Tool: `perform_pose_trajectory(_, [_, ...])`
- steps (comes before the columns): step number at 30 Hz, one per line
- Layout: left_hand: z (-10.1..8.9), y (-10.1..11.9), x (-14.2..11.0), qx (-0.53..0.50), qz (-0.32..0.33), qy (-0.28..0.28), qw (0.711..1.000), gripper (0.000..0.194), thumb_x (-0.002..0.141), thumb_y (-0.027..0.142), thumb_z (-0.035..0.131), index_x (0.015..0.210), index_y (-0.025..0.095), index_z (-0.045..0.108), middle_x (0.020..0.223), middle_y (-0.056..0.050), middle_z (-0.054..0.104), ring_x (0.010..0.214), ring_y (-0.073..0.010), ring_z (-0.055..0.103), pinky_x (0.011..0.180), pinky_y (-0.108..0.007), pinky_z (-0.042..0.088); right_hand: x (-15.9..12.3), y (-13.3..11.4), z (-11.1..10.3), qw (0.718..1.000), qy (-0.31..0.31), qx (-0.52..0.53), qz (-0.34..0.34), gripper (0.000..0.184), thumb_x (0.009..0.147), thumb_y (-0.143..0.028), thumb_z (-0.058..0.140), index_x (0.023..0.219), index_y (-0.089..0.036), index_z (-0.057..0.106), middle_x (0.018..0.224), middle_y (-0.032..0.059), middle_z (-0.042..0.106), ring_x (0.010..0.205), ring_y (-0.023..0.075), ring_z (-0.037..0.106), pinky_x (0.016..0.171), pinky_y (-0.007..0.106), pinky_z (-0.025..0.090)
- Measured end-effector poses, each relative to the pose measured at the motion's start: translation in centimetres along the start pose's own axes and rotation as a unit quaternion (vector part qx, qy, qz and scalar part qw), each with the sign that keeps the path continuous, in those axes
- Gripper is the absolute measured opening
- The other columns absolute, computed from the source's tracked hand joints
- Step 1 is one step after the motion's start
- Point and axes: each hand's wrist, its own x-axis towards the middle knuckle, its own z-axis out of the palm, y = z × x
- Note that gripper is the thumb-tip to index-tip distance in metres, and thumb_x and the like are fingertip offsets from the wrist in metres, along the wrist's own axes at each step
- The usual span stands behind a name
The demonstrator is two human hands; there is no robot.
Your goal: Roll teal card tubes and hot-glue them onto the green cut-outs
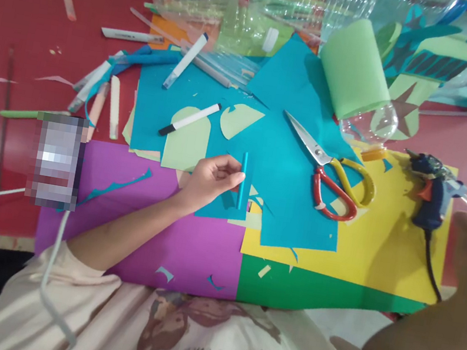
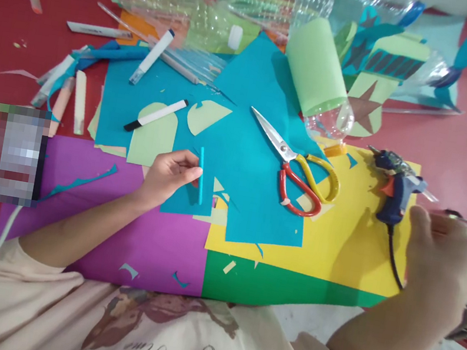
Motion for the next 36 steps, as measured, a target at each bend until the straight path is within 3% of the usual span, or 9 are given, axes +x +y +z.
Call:
perform_pose_trajectory(3, [0.0, -0.1, 0.0, 0.011, 0.008, -0.004, 1.0, 0.027, 0.069, 0.038, 0.072, 0.07, 0.019, 0.054, 0.06, 0.005, 0.055, 0.052, -0.0081, 0.057, 0.052, -0.021, 0.051, 0.6, -0.6, 0.1, 0.991, -0.074, 0.009, 0.109, 0.038, 0.062, -0.035, 0.075, 0.045, -0.029, 0.042, 0.043, 0.0005, 0.039, 0.045, 0.0174, 0.033, 0.056, 0.043, 0.032])
perform_pose_trajectory(7, [-0.1, 0.0, -0.1, 0.02, 0.017, -0.001, 1.0, 0.026, 0.069, 0.038, 0.072, 0.069, 0.019, 0.054, 0.059, 0.005, 0.055, 0.052, -0.0076, 0.056, 0.051, -0.019, 0.051, 0.6, -3.1, 0.6, 0.99, -0.077, 0.024, 0.114, 0.037, 0.055, -0.012, 0.075, 0.044, -0.027, 0.043, 0.043, -0.0017, 0.041, 0.046, 0.0155, 0.036, 0.06, 0.041, 0.034])
perform_pose_trajectory(10, [-0.1, 0.0, -0.1, 0.029, 0.027, 0.003, 0.999, 0.027, 0.069, 0.04, 0.071, 0.07, 0.019, 0.054, 0.06, 0.005, 0.055, 0.052, -0.0074, 0.055, 0.051, -0.019, 0.05, 0.7, -4.3, 0.6, 0.973, -0.088, 0.104, 0.185, 0.031, 0.057, -0.004, 0.066, 0.041, -0.025, 0.049, 0.039, -0.0005, 0.044, 0.044, 0.0144, 0.04, 0.058, 0.041, 0.035])
perform_pose_trajectory(15, [-0.2, 0.0, -0.1, 0.029, 0.036, 0.005, 0.999, 0.026, 0.071, 0.04, 0.07, 0.07, 0.019, 0.055, 0.06, 0.004, 0.056, 0.051, -0.0077, 0.056, 0.051, -0.019, 0.05, -0.5, -6.2, -0.7, 0.852, -0.006, 0.445, 0.275, 0.024, 0.049, -0.016, 0.063, 0.034, -0.022, 0.044, 0.044, 0.0022, 0.052, 0.042, 0.0122, 0.047, 0.054, 0.042, 0.03])
perform_pose_trajectory(19, [-0.3, 0.2, 0.1, 0.024, 0.034, 0.024, 0.999, 0.026, 0.069, 0.039, 0.071, 0.069, 0.019, 0.055, 0.058, 0.005, 0.055, 0.049, -0.0076, 0.055, 0.05, -0.02, 0.05, -1.7, -8.3, -2.1, 0.805, -0.186, 0.537, 0.172, 0.015, 0.038, -0.014, 0.059, 0.051, -0.021, 0.058, 0.061, 0.0027, 0.052, 0.047, 0.0089, 0.042, 0.049, 0.035, 0.024])
perform_pose_trajectory(23, [-0.4, 0.3, 0.3, 0.012, 0.032, 0.05, 0.998, 0.031, 0.065, 0.041, 0.077, 0.067, 0.019, 0.055, 0.056, 0.005, 0.055, 0.048, -0.0076, 0.055, 0.05, -0.02, 0.05, -2.1, -10.7, -1.8, 0.773, -0.333, 0.527, 0.119, 0.02, 0.047, -0.026, 0.068, 0.065, -0.022, 0.062, 0.054, 0.0006, 0.046, 0.042, 0.0061, 0.032, 0.045, 0.031, 0.018])
perform_pose_trajectory(27, [-0.6, 0.3, 0.4, 0.017, 0.035, 0.053, 0.998, 0.036, 0.064, 0.048, 0.076, 0.068, 0.019, 0.056, 0.057, 0.005, 0.055, 0.048, -0.008, 0.055, 0.048, -0.02, 0.05, -2.9, -13.4, -0.3, 0.706, -0.443, 0.547, 0.075, 0.022, 0.054, -0.036, 0.073, 0.066, -0.021, 0.062, 0.048, -0.0021, 0.05, 0.035, 0.0047, 0.033, 0.04, 0.027, 0.017])
perform_pose_trajectory(32, [-0.7, 0.3, 0.6, 0.028, 0.039, 0.042, 0.998, 0.036, 0.066, 0.048, 0.076, 0.068, 0.019, 0.053, 0.056, 0.005, 0.054, 0.047, -0.0083, 0.055, 0.048, -0.02, 0.049, -4.6, -15.4, 1.3, 0.646, -0.515, 0.563, 0.019, 0.024, 0.057, -0.038, 0.074, 0.066, -0.02, 0.062, 0.062, -0.0015, 0.063, 0.031, 0.0061, 0.044, 0.033, 0.026, 0.02])
perform_pose_trajectory(36, [-0.8, 0.1, 0.6, 0.041, 0.043, 0.032, 0.998, 0.034, 0.068, 0.046, 0.074, 0.069, 0.019, 0.053, 0.057, 0.005, 0.055, 0.048, -0.0087, 0.056, 0.047, -0.02, 0.049, -5.6, -15.5, 2.3, 0.649, -0.515, 0.56, -0.014, 0.019, 0.061, -0.032, 0.072, 0.072, -0.017, 0.066, 0.079, 0.0041, 0.071, 0.031, 0.0081, 0.049, 0.033, 0.026, 0.027])
